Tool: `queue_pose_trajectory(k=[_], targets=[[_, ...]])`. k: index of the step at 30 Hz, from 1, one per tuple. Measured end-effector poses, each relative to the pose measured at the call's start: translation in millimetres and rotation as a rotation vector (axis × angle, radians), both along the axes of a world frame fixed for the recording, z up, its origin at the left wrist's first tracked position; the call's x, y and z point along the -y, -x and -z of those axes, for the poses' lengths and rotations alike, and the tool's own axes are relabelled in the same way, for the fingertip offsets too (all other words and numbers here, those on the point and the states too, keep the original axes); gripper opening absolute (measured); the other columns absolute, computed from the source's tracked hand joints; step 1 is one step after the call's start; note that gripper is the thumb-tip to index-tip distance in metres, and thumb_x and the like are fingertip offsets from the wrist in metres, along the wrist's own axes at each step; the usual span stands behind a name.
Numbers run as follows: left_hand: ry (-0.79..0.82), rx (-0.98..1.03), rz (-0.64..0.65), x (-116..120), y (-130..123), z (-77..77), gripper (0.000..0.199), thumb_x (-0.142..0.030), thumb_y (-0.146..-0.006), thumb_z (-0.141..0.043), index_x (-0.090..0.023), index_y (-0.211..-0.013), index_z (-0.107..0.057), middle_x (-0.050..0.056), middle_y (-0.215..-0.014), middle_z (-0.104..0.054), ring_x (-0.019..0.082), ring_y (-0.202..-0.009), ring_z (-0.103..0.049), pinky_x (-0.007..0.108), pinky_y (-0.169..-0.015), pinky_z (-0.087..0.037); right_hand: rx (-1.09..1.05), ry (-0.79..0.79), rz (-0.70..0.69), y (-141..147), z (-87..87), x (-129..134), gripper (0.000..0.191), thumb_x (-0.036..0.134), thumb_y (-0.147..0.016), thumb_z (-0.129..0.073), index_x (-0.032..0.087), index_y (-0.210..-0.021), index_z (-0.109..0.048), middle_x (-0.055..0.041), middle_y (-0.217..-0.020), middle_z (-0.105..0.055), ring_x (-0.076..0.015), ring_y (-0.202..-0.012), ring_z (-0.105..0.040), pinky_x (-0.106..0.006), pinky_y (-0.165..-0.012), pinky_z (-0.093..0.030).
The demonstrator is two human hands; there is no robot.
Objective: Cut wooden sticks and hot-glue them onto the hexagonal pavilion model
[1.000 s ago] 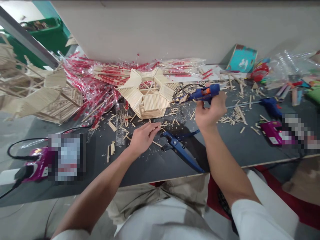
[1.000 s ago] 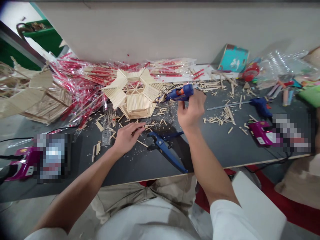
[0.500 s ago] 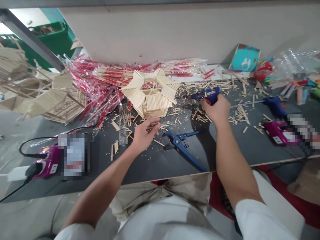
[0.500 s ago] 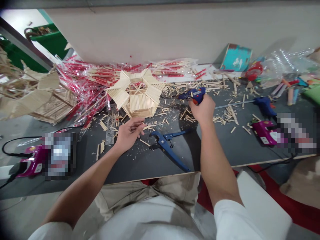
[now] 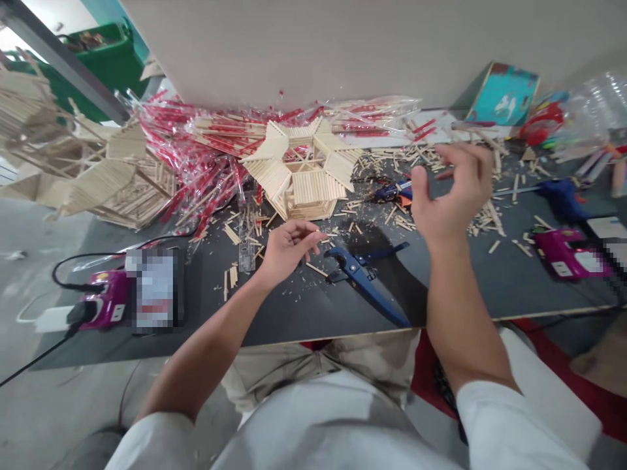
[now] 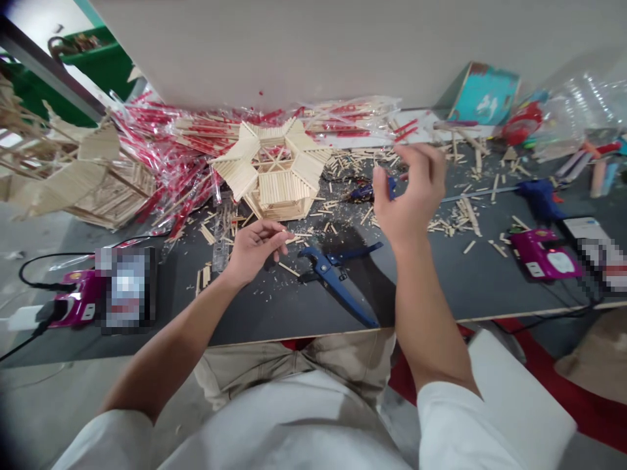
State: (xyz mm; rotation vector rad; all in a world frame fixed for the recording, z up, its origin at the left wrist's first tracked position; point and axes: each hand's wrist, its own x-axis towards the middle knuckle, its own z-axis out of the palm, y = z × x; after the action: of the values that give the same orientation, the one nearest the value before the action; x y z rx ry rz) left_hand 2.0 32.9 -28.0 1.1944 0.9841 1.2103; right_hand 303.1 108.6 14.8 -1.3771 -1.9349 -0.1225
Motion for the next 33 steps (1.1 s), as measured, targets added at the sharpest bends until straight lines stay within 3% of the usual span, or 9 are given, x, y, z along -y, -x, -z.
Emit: queue_pose_trajectory(k=[2, 4, 7, 9, 14, 22, 28, 33], targets=[[0.036, 0.066, 0.033, 0.1, 1.0, -1.3, 0.032, -0.042, -0.089, -0.085, -0.014, -0.097, -0.070, 0.009, -0.090, -0.080, 0.012, -0.064, -0.071, 0.020, -0.048, -0.055, -0.074, -0.139, -0.102, 21.0, -3.7, 13.0, 0.036, 0.040, -0.105, -0.058, 0.030, -0.140, -0.061, -0.0147, -0.130, -0.064, -0.0325, -0.112, -0.068, -0.053, -0.093, -0.060], [0.085, 0.117, 0.074, 0.3, 1.6, -2.6, 0.034, -0.042, -0.087, -0.087, -0.015, -0.095, -0.069, 0.009, -0.093, -0.080, 0.012, -0.065, -0.072, 0.019, -0.049, -0.055, -0.074, -0.231, -0.353, 45.5, -2.5, 25.0, 0.025, 0.033, -0.101, -0.068, 0.031, -0.127, -0.068, -0.0080, -0.112, -0.072, -0.0254, -0.094, -0.072, -0.043, -0.085, -0.063], [0.140, 0.160, 0.132, 0.0, 2.6, -2.8, 0.035, -0.043, -0.086, -0.088, -0.016, -0.095, -0.069, 0.004, -0.083, -0.076, 0.011, -0.066, -0.071, 0.018, -0.050, -0.054, -0.046, -0.132, -0.717, 76.5, 4.4, 37.8, 0.027, 0.024, -0.102, -0.070, 0.028, -0.129, -0.068, -0.0064, -0.109, -0.075, -0.0218, -0.097, -0.074, -0.036, -0.086, -0.064], [0.158, 0.166, 0.150, -0.7, 3.3, -2.1, 0.036, -0.044, -0.084, -0.089, -0.016, -0.096, -0.070, 0.001, -0.077, -0.072, 0.011, -0.066, -0.070, 0.017, -0.051, -0.054, -0.060, -0.030, -0.827, 87.6, 10.2, 41.1, 0.026, 0.021, -0.103, -0.067, 0.026, -0.129, -0.068, -0.0068, -0.110, -0.075, -0.0207, -0.098, -0.074, -0.035, -0.087, -0.063], [0.220, 0.150, 0.157, -1.4, 4.0, -3.3, 0.042, -0.047, -0.077, -0.094, -0.016, -0.094, -0.070, 0.001, -0.078, -0.069, 0.010, -0.066, -0.066, 0.018, -0.051, -0.053, -0.150, 0.035, -0.816, 90.4, 19.5, 39.3, 0.020, 0.022, -0.103, -0.067, 0.029, -0.121, -0.073, -0.0053, -0.107, -0.074, -0.0198, -0.094, -0.073, -0.035, -0.085, -0.063], [0.256, 0.157, 0.200, 1.7, 4.9, -12.3, 0.040, -0.047, -0.081, -0.091, -0.015, -0.099, -0.072, 0.002, -0.077, -0.068, 0.010, -0.064, -0.066, 0.019, -0.052, -0.053, -0.180, 0.019, -0.780, 88.3, 19.5, 37.8, 0.017, 0.025, -0.101, -0.072, 0.032, -0.116, -0.076, -0.0025, -0.105, -0.078, -0.0192, -0.093, -0.075, -0.035, -0.083, -0.063], [0.139, 0.081, 0.277, 3.1, 5.3, -12.8, 0.035, -0.048, -0.089, -0.083, -0.016, -0.100, -0.074, 0.009, -0.106, -0.075, 0.012, -0.073, -0.069, 0.022, -0.054, -0.057, -0.320, -0.048, -0.486, 61.1, -11.1, 7.7, 0.015, 0.034, -0.094, -0.082, 0.034, -0.109, -0.081, -0.0015, -0.099, -0.077, -0.0191, -0.077, -0.068, -0.038, -0.073, -0.058], [0.077, -0.081, 0.366, 4.8, 4.2, -12.1, 0.039, -0.054, -0.092, -0.077, -0.016, -0.100, -0.076, 0.007, -0.087, -0.073, 0.012, -0.066, -0.065, 0.024, -0.057, -0.057, -0.263, 0.098, -0.567, 55.9, -30.9, -16.8, 0.013, 0.037, -0.091, -0.085, 0.028, -0.099, -0.083, -0.0009, -0.094, -0.076, -0.0157, -0.070, -0.064, -0.034, -0.066, -0.053]])
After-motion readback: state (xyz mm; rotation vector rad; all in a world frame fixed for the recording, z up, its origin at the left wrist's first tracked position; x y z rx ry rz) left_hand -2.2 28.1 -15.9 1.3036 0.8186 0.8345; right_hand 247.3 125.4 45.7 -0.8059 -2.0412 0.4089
